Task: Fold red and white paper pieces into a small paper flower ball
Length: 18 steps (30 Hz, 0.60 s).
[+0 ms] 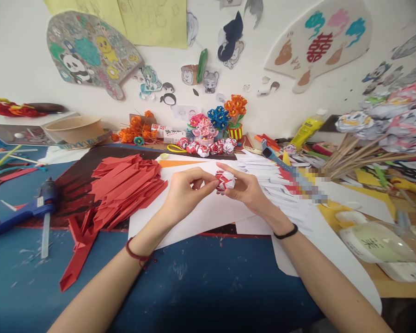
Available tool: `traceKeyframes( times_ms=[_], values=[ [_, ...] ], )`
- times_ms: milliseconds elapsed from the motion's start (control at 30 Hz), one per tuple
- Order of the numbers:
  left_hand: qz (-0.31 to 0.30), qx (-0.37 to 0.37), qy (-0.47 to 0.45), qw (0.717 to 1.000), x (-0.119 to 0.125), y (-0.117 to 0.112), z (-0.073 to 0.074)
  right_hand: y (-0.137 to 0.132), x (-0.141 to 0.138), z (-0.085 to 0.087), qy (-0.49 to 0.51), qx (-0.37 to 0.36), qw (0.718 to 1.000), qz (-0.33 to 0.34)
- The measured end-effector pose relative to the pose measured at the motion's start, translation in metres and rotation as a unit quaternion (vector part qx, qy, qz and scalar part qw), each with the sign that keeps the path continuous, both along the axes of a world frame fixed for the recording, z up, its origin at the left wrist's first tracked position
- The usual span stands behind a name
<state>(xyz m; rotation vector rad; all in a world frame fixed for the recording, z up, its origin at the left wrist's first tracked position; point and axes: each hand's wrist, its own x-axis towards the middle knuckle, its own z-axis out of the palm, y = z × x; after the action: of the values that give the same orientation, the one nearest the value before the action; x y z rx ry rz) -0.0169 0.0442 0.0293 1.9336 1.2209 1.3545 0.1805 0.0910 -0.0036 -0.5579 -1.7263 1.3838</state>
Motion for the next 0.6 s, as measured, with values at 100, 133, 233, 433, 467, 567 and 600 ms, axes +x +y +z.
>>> traceKeyframes(
  times_ms=[100, 133, 233, 433, 467, 567, 600],
  values=[
    [0.005, 0.0, -0.002, 1.0, -0.0003, -0.0003, -0.0009, -0.0007, -0.0004, 0.0006, -0.017, 0.017, 1.0, -0.014],
    [0.008, -0.001, -0.004, 1.0, -0.0002, -0.0004, -0.001, -0.0007, -0.0005, 0.0006, -0.02, 0.025, 0.999, -0.018],
    [0.017, -0.003, -0.011, 1.0, 0.0009, -0.0012, -0.0008, -0.0009, -0.0011, 0.0011, -0.033, 0.053, 0.997, -0.035],
    [0.043, -0.007, -0.019, 0.999, 0.0042, -0.004, 0.0008, -0.0067, -0.0037, 0.0076, -0.055, 0.064, 0.995, -0.044],
    [0.049, -0.008, -0.023, 0.999, 0.0042, -0.0041, 0.001, -0.0076, -0.0046, 0.0084, -0.047, 0.059, 0.996, -0.039],
    [0.059, -0.009, -0.036, 0.998, 0.0036, -0.0035, 0.001, -0.0078, -0.0073, 0.0079, -0.006, 0.039, 0.999, -0.018],
    [0.058, -0.009, -0.039, 0.997, 0.0031, -0.0031, 0.0009, -0.0072, -0.008, 0.0069, 0.004, 0.035, 0.999, -0.016]
  ],
)
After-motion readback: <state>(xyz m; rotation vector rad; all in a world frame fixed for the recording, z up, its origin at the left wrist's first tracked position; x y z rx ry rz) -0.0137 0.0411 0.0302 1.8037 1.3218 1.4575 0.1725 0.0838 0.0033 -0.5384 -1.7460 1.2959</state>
